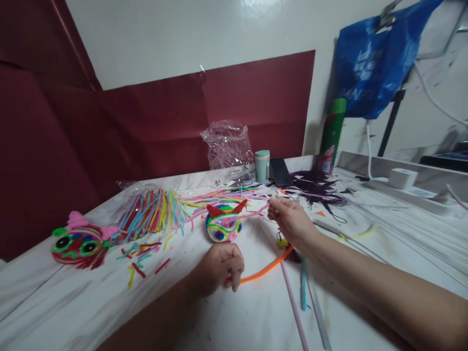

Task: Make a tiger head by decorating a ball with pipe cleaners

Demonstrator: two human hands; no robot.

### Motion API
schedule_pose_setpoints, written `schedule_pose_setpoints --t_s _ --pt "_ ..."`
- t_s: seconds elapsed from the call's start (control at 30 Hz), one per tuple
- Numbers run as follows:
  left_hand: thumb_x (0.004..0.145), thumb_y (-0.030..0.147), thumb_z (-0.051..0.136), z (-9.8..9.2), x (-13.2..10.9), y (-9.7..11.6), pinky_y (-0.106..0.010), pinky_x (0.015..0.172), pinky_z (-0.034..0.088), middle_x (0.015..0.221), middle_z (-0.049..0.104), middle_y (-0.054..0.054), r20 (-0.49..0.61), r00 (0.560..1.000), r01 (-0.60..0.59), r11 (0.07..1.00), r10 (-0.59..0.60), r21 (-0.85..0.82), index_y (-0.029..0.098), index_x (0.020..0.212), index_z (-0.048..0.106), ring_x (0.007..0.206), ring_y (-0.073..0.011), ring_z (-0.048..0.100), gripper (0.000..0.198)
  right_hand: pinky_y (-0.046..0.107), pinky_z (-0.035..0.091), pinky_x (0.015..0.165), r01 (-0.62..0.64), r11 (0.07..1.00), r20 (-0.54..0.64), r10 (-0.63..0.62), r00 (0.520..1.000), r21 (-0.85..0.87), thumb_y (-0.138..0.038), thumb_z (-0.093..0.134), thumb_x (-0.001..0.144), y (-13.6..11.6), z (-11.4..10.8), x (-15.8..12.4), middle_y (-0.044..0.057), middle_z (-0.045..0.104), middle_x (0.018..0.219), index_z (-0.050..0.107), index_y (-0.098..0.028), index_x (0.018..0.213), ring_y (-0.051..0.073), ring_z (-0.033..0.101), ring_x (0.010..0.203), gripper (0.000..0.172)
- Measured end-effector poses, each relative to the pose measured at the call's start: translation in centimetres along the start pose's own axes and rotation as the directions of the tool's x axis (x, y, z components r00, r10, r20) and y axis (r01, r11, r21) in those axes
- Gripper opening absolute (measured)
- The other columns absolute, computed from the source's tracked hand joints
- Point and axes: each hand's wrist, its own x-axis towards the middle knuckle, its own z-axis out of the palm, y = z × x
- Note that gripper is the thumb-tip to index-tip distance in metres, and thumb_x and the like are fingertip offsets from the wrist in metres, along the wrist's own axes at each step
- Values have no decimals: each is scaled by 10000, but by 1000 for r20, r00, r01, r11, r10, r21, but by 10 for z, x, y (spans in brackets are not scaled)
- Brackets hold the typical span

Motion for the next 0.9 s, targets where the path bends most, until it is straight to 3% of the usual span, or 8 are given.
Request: schedule_pose_setpoints --t_s 0.1,0.2,0.27,0.33,0.47,0.53,0.63,0.9 --pt "770 521 502 2 0 0 -233 371 211 329 323 57 -232 957 -162 984 173 69 202 434 376 315 -73 288 480 256 303 493 24 1000 -1 -24 1000 3 -504 693 630 -8 -6 6 -65 377 492 442 -204 538 88 336 468 401" --pt "787 514 505 6 -2 7 -241 443 282 423 354 46 -454 814 -270 928 363 258 203 472 379 421 -95 345 460 258 301 507 22 999 51 -20 998 -30 -491 706 633 -12 -3 1 -55 411 483 469 -194 522 93 357 479 396" --pt "775 456 549 8 -2 13 -245 505 332 508 440 25 -505 739 -262 880 447 395 197 523 461 513 -115 405 372 255 306 524 0 995 144 14 990 -100 -477 717 637 -13 3 -9 -41 461 490 507 -182 525 96 386 498 379" --pt "752 412 580 10 -1 17 -241 513 335 588 530 6 -492 771 -196 886 404 420 185 596 562 542 -114 420 276 247 312 530 -20 982 266 71 961 -189 -485 715 645 -12 11 -21 -36 496 509 537 -176 548 96 406 508 369" --pt "688 409 626 15 3 16 -210 394 194 556 562 8 -258 966 25 995 1 97 147 647 587 383 -44 285 269 243 345 525 -77 972 434 168 885 -220 -533 689 658 -8 24 -43 -35 534 514 545 -183 584 102 453 499 385" --pt "654 377 660 20 4 14 -196 376 156 521 547 23 -176 981 77 996 -83 -42 147 613 536 350 -20 253 264 252 375 536 -119 975 467 194 863 -185 -518 684 674 -4 28 -49 -28 563 534 564 -188 631 114 496 510 354" --pt "638 346 681 25 3 13 -181 363 162 513 550 32 -185 978 60 984 -91 -167 156 590 478 333 -6 268 282 250 396 557 -150 981 420 187 888 -121 -457 720 660 -1 29 -51 -30 583 599 605 -187 732 107 508 536 302" --pt "652 354 674 27 0 14 -171 347 136 502 559 30 -185 973 100 976 -137 -193 153 623 478 311 2 255 282 256 416 566 -125 980 381 175 908 -153 -491 683 684 5 30 -53 -22 595 606 596 -183 732 116 531 543 324"
